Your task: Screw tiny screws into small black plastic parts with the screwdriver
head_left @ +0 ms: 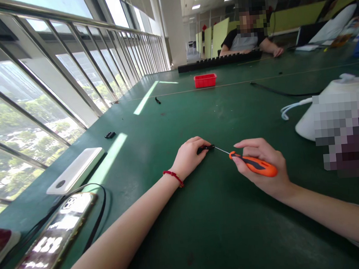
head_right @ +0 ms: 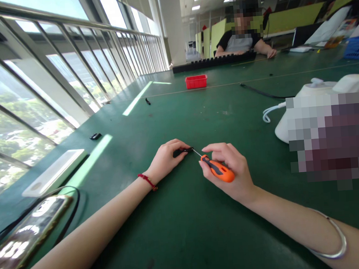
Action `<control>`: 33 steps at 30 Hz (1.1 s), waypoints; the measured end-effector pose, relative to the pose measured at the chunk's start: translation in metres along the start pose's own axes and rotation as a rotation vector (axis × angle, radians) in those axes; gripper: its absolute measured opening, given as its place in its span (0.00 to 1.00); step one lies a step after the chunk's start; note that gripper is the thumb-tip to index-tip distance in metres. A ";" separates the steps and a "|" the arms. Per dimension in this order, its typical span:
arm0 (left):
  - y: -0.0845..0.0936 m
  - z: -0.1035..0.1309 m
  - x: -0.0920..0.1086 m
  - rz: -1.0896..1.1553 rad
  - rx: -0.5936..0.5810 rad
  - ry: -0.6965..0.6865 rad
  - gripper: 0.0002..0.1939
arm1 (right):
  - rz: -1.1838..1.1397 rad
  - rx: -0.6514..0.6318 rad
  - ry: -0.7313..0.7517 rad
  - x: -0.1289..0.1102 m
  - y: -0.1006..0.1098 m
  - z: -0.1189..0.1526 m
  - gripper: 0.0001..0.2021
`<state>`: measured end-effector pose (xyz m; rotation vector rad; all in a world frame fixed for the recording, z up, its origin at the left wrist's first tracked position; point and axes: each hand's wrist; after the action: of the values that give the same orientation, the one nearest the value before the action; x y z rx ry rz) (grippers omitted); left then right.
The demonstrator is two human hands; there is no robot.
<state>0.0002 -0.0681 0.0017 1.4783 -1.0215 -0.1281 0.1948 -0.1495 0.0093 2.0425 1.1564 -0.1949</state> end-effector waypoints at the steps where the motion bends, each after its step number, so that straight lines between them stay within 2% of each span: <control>1: 0.000 0.000 0.000 -0.002 -0.001 0.002 0.10 | -0.023 0.041 0.002 0.001 -0.001 0.000 0.15; 3: 0.000 0.000 0.001 -0.005 0.000 0.005 0.10 | -0.065 0.131 0.000 0.003 -0.002 0.000 0.20; 5: 0.001 0.001 0.000 -0.007 0.000 0.001 0.10 | -0.076 0.143 -0.009 0.004 -0.003 -0.001 0.23; 10: 0.000 0.000 -0.001 -0.006 0.002 -0.011 0.10 | -0.043 0.005 -0.050 -0.001 0.000 -0.002 0.13; 12: 0.000 0.000 -0.001 -0.003 -0.003 -0.008 0.10 | -0.046 0.014 -0.045 -0.002 0.000 -0.001 0.12; 16: 0.001 0.000 0.000 -0.007 -0.005 -0.003 0.10 | -0.070 0.106 0.003 0.003 -0.001 0.000 0.19; 18: 0.001 0.000 0.000 -0.010 0.000 -0.003 0.10 | -0.068 0.108 -0.015 0.004 -0.001 -0.001 0.20; 22: 0.000 0.001 0.000 -0.003 0.004 -0.008 0.10 | 0.029 0.015 -0.020 -0.001 0.002 -0.001 0.11; 24: 0.000 0.001 0.000 -0.001 0.002 -0.008 0.10 | 0.031 0.013 0.005 -0.003 0.002 -0.001 0.09; 26: 0.000 0.001 0.000 -0.003 -0.002 -0.004 0.10 | -0.003 0.059 0.009 -0.002 0.001 -0.001 0.12; 30: 0.001 0.001 0.001 -0.005 -0.006 0.003 0.10 | -0.080 0.179 -0.021 0.003 -0.002 -0.001 0.22; 33: 0.001 0.001 0.001 -0.004 -0.004 -0.001 0.10 | -0.073 0.110 -0.025 0.004 -0.001 0.000 0.22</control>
<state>-0.0006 -0.0690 0.0026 1.4765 -1.0185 -0.1338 0.1962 -0.1466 0.0072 2.0883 1.2299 -0.3250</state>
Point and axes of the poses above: each hand's wrist, its own z-axis away from the middle knuckle, its own y-axis out of the back of the hand, x = y × z, and after that the axes turned 9 degrees about -x, right-handed
